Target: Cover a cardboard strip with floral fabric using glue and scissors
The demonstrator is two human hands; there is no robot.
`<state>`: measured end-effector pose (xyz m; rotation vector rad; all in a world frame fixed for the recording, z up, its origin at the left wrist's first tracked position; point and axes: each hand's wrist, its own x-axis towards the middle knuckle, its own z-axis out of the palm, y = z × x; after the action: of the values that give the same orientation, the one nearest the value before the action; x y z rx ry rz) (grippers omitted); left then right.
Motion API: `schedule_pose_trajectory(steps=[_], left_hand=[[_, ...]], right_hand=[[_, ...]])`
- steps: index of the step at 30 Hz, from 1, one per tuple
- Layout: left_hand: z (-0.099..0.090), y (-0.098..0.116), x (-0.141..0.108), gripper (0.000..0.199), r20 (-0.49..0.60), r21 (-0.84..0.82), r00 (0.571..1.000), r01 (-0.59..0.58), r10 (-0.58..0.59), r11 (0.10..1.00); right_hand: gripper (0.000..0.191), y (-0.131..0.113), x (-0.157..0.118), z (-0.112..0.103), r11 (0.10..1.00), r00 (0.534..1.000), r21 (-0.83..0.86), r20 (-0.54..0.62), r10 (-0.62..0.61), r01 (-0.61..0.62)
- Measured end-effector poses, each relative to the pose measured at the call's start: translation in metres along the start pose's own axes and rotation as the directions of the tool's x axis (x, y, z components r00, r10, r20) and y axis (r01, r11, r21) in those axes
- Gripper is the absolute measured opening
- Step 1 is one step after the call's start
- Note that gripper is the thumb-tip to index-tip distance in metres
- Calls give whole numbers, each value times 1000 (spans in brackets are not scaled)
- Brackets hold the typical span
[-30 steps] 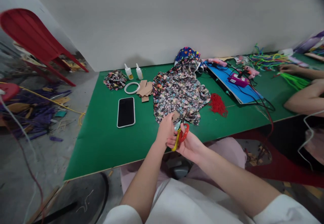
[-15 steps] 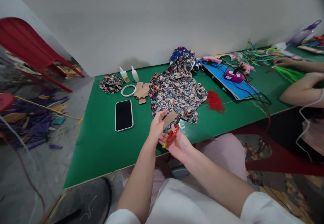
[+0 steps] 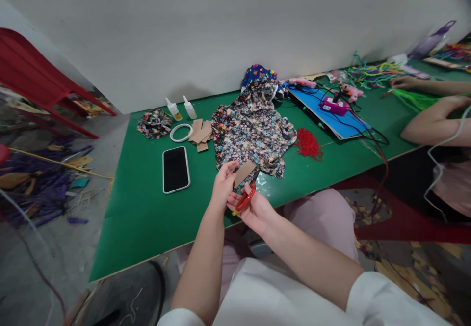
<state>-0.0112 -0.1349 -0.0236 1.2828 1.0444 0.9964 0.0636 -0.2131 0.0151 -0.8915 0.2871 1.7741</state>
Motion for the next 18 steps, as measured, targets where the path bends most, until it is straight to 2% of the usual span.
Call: schedule_pose_trajectory(steps=[9,14,18], left_hand=[[1,1,-2,33,18,58,1000,-22,21,998],[3,-4,-3,31,33,185,998,-58,53,981],[5,-7,-3,29,43,315,995,-97,88,944]], right_hand=[[27,0,-3,2,1000,998,5,-53,-30,30],[29,0,-8,0,999,996,10,-75,-45,46],[29,0,-10,-6,999,998,10,-49,-32,33]])
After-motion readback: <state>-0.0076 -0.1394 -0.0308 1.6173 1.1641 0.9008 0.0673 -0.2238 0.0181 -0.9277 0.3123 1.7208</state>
